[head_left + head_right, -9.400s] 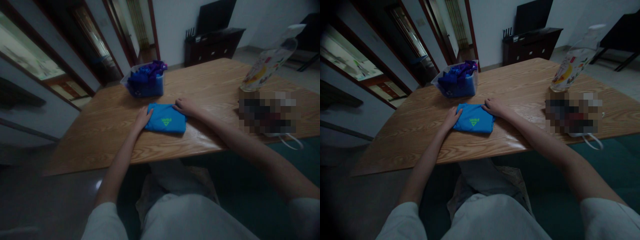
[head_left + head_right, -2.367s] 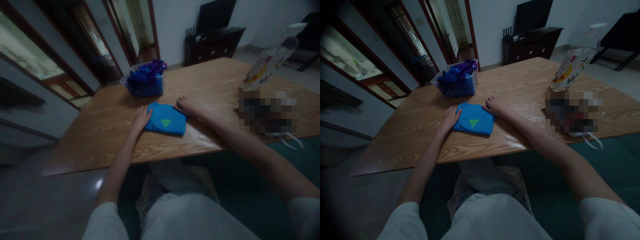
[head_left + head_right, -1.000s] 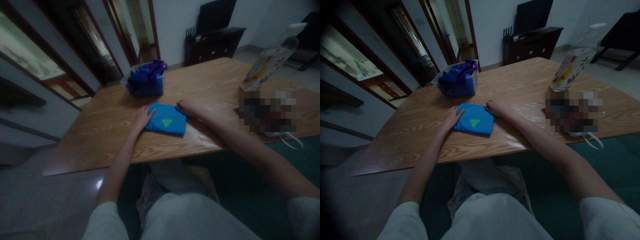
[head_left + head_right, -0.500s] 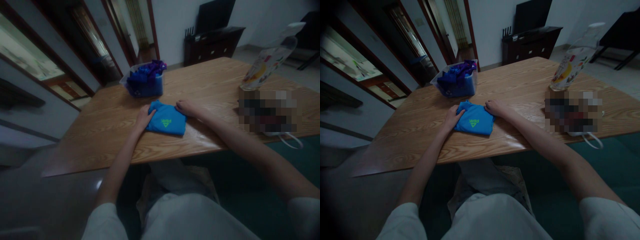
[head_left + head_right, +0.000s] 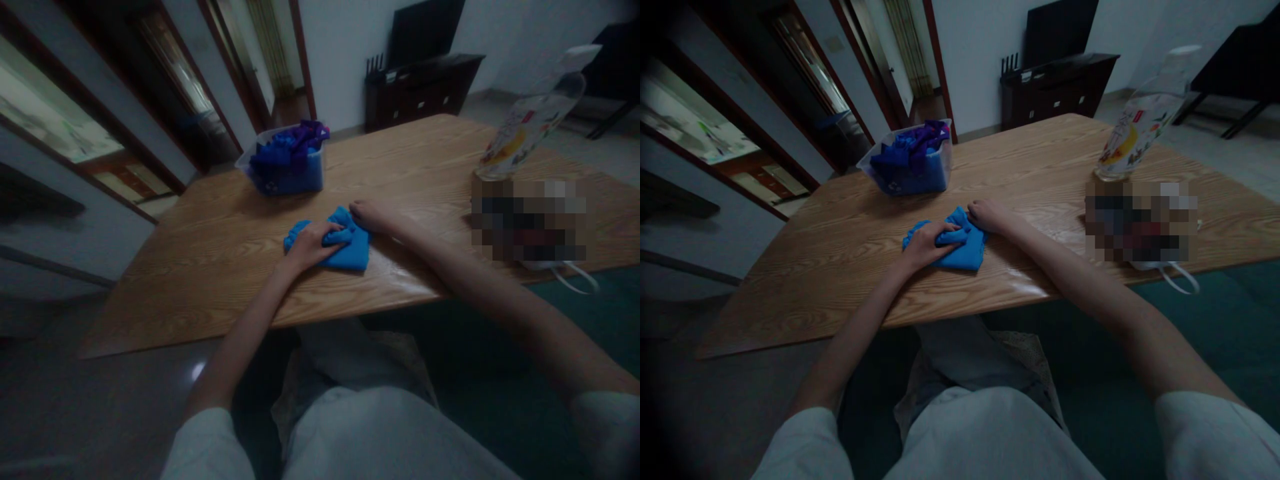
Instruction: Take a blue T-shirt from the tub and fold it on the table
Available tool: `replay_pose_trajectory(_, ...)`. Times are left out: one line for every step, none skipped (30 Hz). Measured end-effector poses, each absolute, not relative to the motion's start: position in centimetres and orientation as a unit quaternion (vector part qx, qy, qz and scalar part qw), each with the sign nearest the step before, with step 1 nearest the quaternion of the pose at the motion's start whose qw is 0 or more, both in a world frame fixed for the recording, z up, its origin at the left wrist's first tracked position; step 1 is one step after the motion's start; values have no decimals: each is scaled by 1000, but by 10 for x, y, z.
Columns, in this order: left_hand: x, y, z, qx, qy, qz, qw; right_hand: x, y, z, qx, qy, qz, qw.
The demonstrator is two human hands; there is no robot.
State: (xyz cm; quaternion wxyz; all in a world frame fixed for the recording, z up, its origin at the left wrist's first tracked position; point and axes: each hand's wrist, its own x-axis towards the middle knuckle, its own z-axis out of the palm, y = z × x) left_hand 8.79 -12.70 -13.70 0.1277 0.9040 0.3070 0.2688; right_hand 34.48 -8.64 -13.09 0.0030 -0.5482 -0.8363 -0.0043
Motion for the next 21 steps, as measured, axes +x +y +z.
replay_pose_trajectory(92, -129, -137, 909, 292, 264, 139, 344, -87, -130, -551, -835, -6, -1)
replay_pose_trajectory(94, -131, -137, 910, 286, 264, 144, 344, -88, -129, -552, -834, -8, -2)
replay_pose_trajectory(95, -131, -137, 909, 287, 266, 145, 344, -88, -128, -552, -834, -8, -2)
replay_pose_trajectory(96, -131, -138, 907, 293, 266, 143, 344, -87, -128, -550, -835, -7, -2)
replay_pose_trajectory(95, -130, -138, 907, 298, 264, 140, 344, -87, -129, -549, -836, -6, 0)
replay_pose_trajectory(94, -130, -138, 907, 302, 262, 135, 345, -86, -130, -548, -837, -4, 3)
replay_pose_trajectory(93, -129, -138, 908, 305, 258, 127, 345, -85, -131, -546, -838, -2, 6)
replay_pose_trajectory(93, -130, -138, 909, 308, 253, 117, 346, -84, -133, -545, -838, -1, 8)
replay_pose_trajectory(92, -130, -138, 910, 315, 248, 104, 346, -83, -134, -546, -838, 0, 11)
replay_pose_trajectory(92, -131, -137, 909, 326, 246, 88, 347, -82, -135, -547, -837, 0, 13)
replay_pose_trajectory(92, -131, -137, 903, 345, 247, 71, 347, -82, -136, -549, -836, 0, 15)
replay_pose_trajectory(92, -131, -137, 890, 372, 256, 53, 348, -82, -137, -551, -834, 0, 17)
replay_pose_trajectory(90, -129, -137, 872, 406, 272, 37, 348, -82, -137, -553, -833, -1, 20)
replay_pose_trajectory(88, -126, -137, 848, 442, 292, 21, 347, -82, -137, -554, -832, -2, 23)
replay_pose_trajectory(84, -122, -138, 821, 478, 313, 8, 347, -82, -137, -553, -833, -4, 23)
replay_pose_trajectory(79, -116, -140, 795, 509, 330, -3, 347, -83, -137, -552, -833, -5, 23)
replay_pose_trajectory(73, -109, -143, 774, 533, 340, -11, 347, -83, -136, -551, -834, -5, 22)
replay_pose_trajectory(65, -102, -147, 762, 550, 342, -13, 347, -83, -136, -550, -835, -5, 21)
replay_pose_trajectory(57, -94, -151, 755, 561, 338, -11, 347, -83, -135, -549, -836, -4, 21)
replay_pose_trajectory(49, -87, -156, 755, 567, 330, -5, 347, -83, -135, -548, -836, -4, 22)
replay_pose_trajectory(42, -80, -161, 756, 571, 320, 4, 347, -83, -135, -547, -837, -4, 23)
